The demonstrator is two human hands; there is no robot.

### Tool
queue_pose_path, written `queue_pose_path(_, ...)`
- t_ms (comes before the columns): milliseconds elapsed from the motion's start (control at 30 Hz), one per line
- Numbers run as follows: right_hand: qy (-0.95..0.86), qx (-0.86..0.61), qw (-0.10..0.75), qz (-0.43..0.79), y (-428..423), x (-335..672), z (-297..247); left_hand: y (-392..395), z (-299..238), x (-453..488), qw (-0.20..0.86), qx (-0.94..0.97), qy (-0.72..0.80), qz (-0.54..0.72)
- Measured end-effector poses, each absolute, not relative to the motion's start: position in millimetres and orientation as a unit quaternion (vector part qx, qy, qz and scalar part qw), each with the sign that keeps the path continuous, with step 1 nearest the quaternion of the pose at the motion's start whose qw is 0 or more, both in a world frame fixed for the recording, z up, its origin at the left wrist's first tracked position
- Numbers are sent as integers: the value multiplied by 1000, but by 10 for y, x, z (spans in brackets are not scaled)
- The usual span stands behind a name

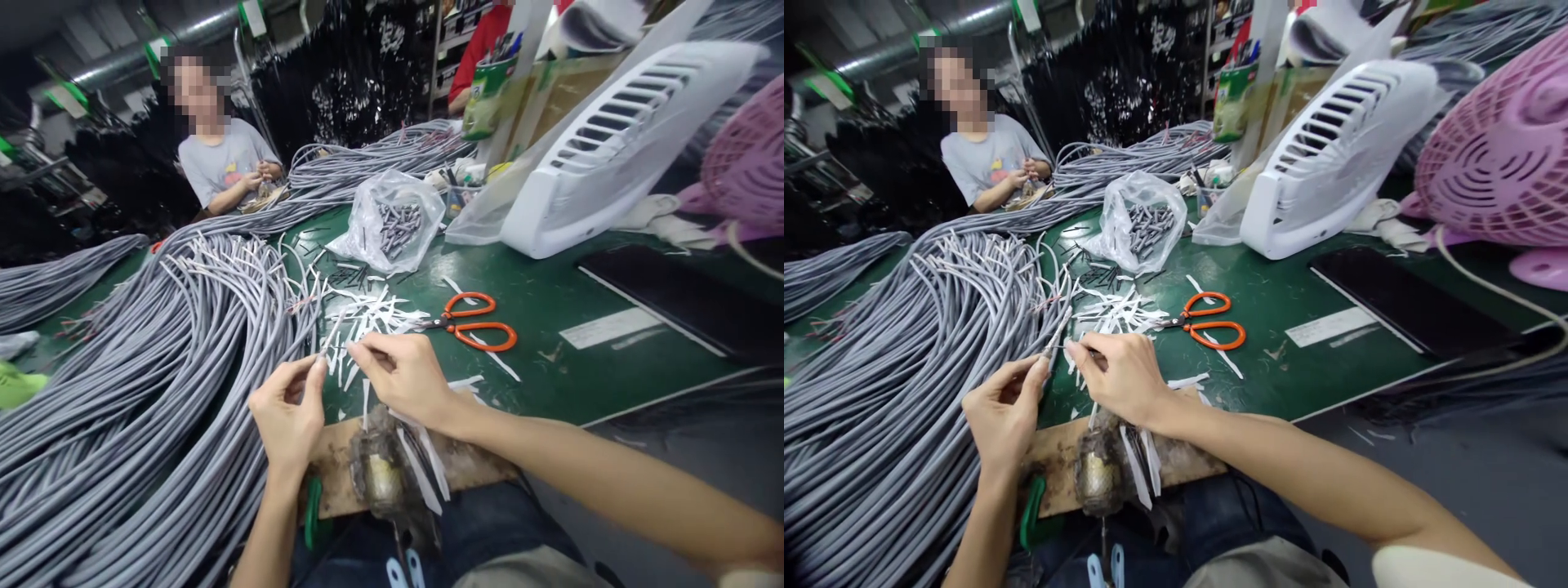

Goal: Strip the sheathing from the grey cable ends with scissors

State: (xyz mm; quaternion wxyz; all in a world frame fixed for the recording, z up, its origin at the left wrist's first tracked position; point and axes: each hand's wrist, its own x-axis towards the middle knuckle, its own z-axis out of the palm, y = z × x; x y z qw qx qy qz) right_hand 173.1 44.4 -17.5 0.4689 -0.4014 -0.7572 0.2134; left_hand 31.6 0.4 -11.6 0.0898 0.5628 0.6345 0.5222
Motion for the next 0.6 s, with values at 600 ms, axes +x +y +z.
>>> queue_pose_path(600, -772, -337, 493, 220, 435, 1686, -216, -31, -112, 366, 55, 619, 595, 510)
